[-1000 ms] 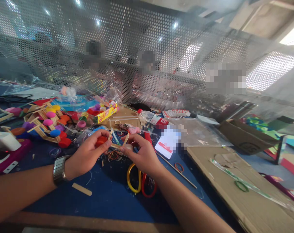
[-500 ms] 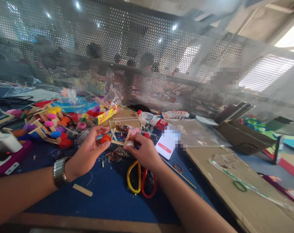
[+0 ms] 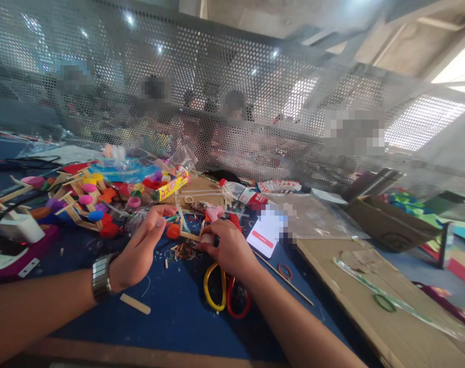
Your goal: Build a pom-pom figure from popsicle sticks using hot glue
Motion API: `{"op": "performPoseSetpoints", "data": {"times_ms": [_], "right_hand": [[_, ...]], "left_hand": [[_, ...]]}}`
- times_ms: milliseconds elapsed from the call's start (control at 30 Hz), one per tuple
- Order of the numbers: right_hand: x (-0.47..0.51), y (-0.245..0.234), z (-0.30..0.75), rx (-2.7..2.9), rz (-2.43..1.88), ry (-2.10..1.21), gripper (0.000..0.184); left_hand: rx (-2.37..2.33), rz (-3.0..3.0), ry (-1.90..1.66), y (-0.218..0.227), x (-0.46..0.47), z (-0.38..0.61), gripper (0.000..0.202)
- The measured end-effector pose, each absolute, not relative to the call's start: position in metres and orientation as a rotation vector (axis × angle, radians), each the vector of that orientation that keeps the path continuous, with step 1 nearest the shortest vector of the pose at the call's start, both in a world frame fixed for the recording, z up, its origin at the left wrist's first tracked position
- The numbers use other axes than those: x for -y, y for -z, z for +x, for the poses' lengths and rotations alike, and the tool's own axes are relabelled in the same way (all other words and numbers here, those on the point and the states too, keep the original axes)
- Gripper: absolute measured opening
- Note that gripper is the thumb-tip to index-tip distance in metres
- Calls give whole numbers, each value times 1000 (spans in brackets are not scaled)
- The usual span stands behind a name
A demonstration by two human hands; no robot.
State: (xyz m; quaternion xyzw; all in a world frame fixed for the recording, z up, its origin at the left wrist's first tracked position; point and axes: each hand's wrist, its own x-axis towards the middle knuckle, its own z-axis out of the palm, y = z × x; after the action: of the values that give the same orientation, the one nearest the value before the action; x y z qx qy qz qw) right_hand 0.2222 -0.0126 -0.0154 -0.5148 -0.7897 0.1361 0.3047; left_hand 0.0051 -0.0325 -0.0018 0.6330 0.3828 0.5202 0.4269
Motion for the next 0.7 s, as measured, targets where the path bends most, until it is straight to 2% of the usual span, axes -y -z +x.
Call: {"op": "performPoseSetpoints", "data": {"times_ms": [100,267,367,567,700], "right_hand": [[12,20,222,2077,-1389,-331,24],[16,18,219,1959,-1295,-323,55],[21,11,216,1899,-1208,-307,49],[30,1,209,1880,-1165,-249,29],[31,-5,203,1935,-1097,-171,23]], "left_hand": [[-898,1557,-1260,4,35,6,42],[-942,1486,-1257,5,31,6,33],[-944,1512,-1289,1,29,7,30],[-852,1496,-1227,2,30,9,36],[-824,1504,-1209,7,30,10,39]]}}
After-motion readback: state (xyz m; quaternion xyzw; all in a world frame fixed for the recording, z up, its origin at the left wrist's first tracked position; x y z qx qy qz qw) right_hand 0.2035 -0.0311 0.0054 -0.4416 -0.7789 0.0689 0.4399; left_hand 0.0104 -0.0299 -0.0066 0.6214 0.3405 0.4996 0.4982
